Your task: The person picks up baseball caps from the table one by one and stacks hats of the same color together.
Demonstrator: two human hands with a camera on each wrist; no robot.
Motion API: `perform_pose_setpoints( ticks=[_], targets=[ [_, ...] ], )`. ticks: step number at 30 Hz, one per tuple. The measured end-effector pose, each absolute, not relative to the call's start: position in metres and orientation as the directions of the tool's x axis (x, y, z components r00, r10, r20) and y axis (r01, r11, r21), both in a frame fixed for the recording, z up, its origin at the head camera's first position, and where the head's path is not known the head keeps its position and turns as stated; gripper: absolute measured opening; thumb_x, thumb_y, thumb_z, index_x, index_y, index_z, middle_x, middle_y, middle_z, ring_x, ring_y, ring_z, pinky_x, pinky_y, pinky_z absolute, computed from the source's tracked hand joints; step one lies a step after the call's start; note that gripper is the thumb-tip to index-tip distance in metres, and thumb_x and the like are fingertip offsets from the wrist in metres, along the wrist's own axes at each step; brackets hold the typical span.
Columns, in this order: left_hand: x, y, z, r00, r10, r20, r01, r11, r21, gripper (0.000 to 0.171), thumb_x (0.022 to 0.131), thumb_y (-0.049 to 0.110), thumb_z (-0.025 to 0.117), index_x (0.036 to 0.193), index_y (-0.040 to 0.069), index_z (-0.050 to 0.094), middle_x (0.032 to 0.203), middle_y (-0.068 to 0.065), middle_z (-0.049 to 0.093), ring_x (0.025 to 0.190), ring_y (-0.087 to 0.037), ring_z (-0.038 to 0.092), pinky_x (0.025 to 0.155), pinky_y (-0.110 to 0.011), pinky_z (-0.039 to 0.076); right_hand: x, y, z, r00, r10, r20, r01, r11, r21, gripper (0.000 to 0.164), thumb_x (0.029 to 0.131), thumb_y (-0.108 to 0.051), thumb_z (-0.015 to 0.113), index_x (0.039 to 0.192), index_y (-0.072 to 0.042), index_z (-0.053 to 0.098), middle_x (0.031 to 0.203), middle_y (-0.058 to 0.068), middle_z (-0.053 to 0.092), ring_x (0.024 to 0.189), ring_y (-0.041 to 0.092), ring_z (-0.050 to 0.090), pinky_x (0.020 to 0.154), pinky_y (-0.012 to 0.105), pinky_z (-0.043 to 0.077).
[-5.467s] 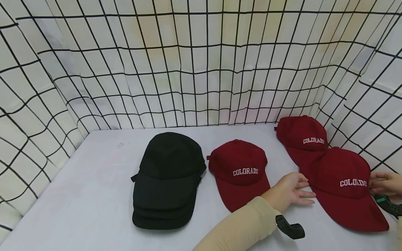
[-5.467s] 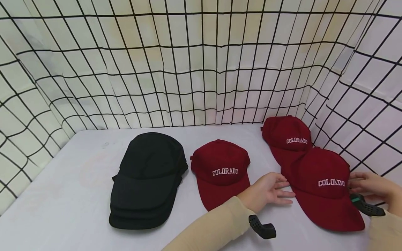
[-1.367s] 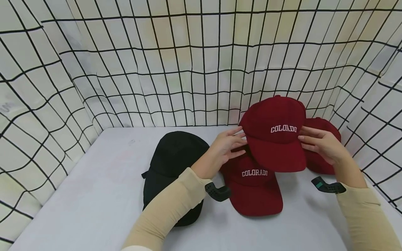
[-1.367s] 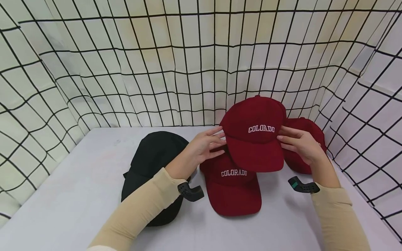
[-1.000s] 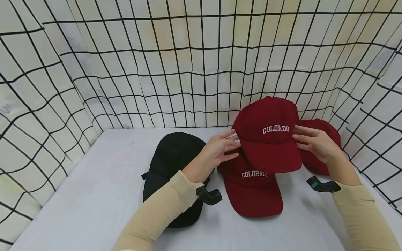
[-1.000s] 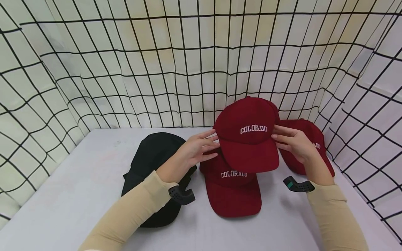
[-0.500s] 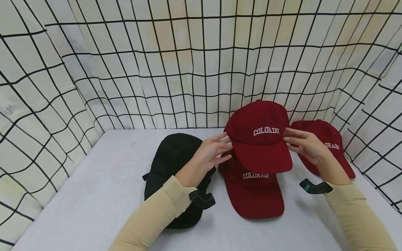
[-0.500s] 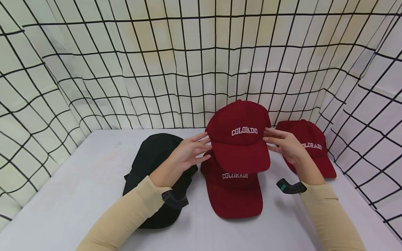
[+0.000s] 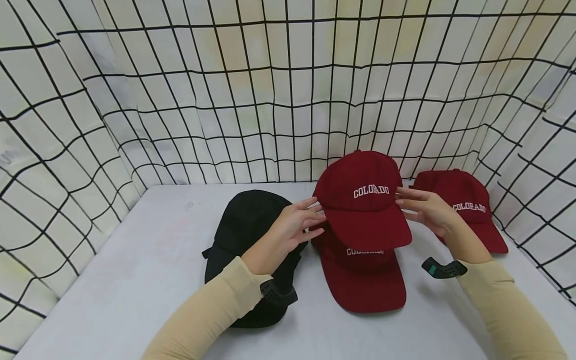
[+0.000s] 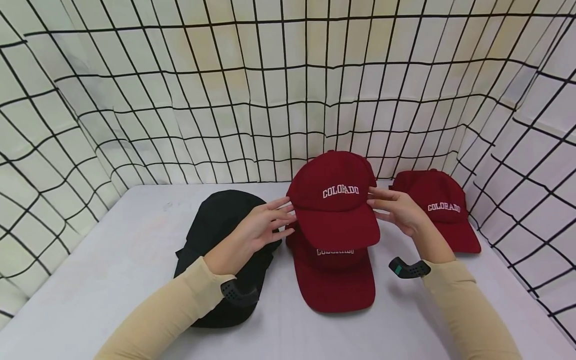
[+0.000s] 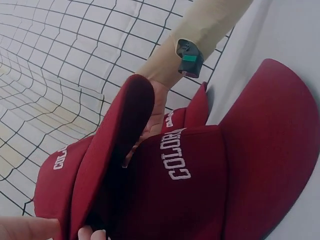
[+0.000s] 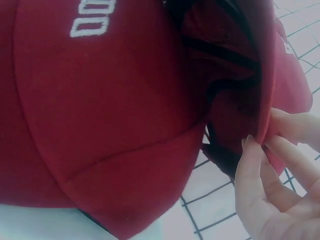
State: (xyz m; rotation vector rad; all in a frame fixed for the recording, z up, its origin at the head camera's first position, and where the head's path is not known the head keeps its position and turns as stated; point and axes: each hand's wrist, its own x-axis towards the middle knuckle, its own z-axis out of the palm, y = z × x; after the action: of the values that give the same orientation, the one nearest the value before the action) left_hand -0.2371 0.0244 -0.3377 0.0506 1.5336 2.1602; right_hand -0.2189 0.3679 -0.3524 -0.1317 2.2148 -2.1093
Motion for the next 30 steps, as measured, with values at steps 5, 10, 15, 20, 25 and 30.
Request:
perform_pose_setpoints(
  ticks=[5,10,15,20,25,30],
  targets=[
    [-0.234,0.023,-0.344,-0.897,0.363,-0.253,-0.362,-0.274,0.891,0.056,0.101,-0.004,0.055,0.155,0.005,0.042,0.152,-0.016,0.05,0.127,-0.03,0.056,0.108,-0.049,0.044,-0.224,0.364,-0.36,-0.988,-0.152,0.001,-0.005,0.029,-1.0,0.032,0.104,-0.008,0.058,0.131,-0.024,0.067,0.119,-0.018,0.065,0.108,0.004,0.064,0.087,0.025,0.056],
    [-0.233,0.027,-0.349,-0.915,0.307,-0.262,-0.353,-0.294,0.888,0.054,0.102,-0.002,0.056,0.154,0.005,0.043,0.15,-0.016,0.051,0.117,-0.026,0.06,0.108,-0.048,0.045,-0.227,0.362,-0.367,-0.981,-0.196,-0.003,0.007,-0.019,-1.0,0.042,0.105,-0.006,0.055,0.147,-0.008,0.054,0.119,-0.016,0.066,0.107,0.005,0.066,0.088,0.025,0.056],
    [-0.231,0.033,-0.352,-0.924,0.265,-0.274,-0.355,-0.336,0.872,0.055,0.101,0.0,0.058,0.154,0.003,0.042,0.149,-0.017,0.05,0.104,-0.019,0.063,0.108,-0.047,0.045,-0.23,0.362,-0.372,-0.975,-0.222,-0.017,0.043,-0.113,-0.993,0.033,0.106,-0.004,0.054,0.117,-0.028,0.073,0.117,-0.011,0.07,0.102,0.009,0.071,0.086,0.025,0.057],
    [-0.229,0.038,-0.353,-0.93,0.244,-0.273,-0.35,-0.373,0.859,0.059,0.101,-0.003,0.057,0.156,0.003,0.038,0.149,-0.018,0.048,0.096,-0.016,0.06,0.109,-0.046,0.044,-0.231,0.36,-0.373,-0.972,-0.231,-0.049,0.086,-0.155,-0.984,0.036,0.106,-0.003,0.053,0.11,-0.03,0.076,0.115,-0.008,0.072,0.099,0.01,0.072,0.086,0.025,0.057],
    [-0.224,0.04,-0.357,-0.934,0.234,-0.27,-0.343,-0.379,0.859,0.06,0.101,-0.004,0.055,0.157,0.003,0.036,0.149,-0.019,0.047,0.096,-0.016,0.059,0.109,-0.046,0.044,-0.229,0.359,-0.374,-0.972,-0.222,-0.08,0.12,-0.173,-0.978,0.036,0.106,-0.003,0.053,0.108,-0.03,0.077,0.114,-0.007,0.073,0.099,0.011,0.072,0.086,0.025,0.057],
    [-0.217,0.042,-0.363,-0.936,0.235,-0.264,-0.339,-0.395,0.854,0.062,0.101,-0.004,0.054,0.159,0.004,0.033,0.155,-0.018,0.041,0.104,-0.018,0.057,0.109,-0.045,0.044,-0.226,0.36,-0.374,-0.97,-0.222,-0.097,0.137,-0.17,-0.976,0.034,0.106,-0.005,0.054,0.108,-0.03,0.077,0.114,-0.006,0.073,0.098,0.011,0.072,0.086,0.026,0.057]
  ],
)
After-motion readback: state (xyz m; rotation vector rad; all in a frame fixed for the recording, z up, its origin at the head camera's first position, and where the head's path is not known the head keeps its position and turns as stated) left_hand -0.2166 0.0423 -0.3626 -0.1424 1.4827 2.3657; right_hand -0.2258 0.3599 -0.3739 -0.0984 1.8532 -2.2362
